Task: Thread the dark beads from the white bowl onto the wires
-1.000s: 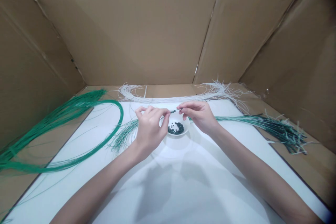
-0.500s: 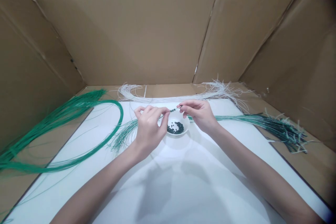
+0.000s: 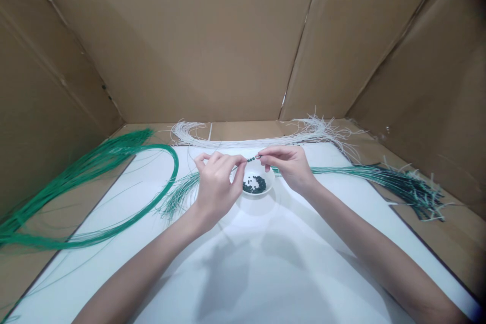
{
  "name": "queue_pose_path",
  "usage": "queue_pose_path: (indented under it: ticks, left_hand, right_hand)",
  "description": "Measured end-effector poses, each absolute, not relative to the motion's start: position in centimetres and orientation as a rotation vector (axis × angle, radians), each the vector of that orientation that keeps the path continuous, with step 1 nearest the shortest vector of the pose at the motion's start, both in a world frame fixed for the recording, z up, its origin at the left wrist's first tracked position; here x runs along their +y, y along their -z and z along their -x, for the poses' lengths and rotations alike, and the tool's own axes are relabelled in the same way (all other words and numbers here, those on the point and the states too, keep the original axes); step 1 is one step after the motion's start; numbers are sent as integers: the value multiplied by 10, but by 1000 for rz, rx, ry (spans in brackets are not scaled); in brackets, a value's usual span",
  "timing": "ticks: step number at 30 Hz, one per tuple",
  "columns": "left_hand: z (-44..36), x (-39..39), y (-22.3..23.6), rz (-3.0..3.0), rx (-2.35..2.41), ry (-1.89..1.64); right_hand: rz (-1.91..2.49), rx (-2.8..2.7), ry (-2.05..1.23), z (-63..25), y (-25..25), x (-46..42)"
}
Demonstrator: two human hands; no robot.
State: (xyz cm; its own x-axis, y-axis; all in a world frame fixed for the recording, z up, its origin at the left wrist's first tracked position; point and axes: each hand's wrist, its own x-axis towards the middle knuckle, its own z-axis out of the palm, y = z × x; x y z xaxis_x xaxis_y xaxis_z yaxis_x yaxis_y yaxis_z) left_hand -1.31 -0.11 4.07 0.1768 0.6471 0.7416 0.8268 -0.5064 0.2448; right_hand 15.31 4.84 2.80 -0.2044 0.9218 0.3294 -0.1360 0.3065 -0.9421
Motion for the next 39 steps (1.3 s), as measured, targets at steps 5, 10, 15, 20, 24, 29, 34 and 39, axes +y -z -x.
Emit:
queue_pose_path:
  ticks: [5,10,15,20,24,29,34,39]
  left_hand:
    - [13,-1,-41,2245,-1443,1220]
    - [12,0,-41,2259,-1437,1209]
    - [12,-1,-41,2265,-1441,1202]
    - [12,-1,-40,2277,-1451,1194]
    - [12,-1,-39,2279,-1455,1189]
    - [12,0,-37,2296,-1467,1182]
    - [14,2,-35,2351,-1562,1190]
    - [16,8,-34,2421,-1775,1263]
  right_hand:
    - [753,-1422,-1152,-152,-30,47]
    - [759,-1432,-1114,-151,-32,44]
    - [742,-1449,-1093,-151,-29,45]
    - [736,-1466,-1077,-151,-28,46]
    - [756,-1493,-1043,-151,-31,44]
    - [789,-1586,-985,-150,-31,42]
    - [835,-1648,-909,-150,-29,42]
    - [913,-1691,-910,-152,-31,45]
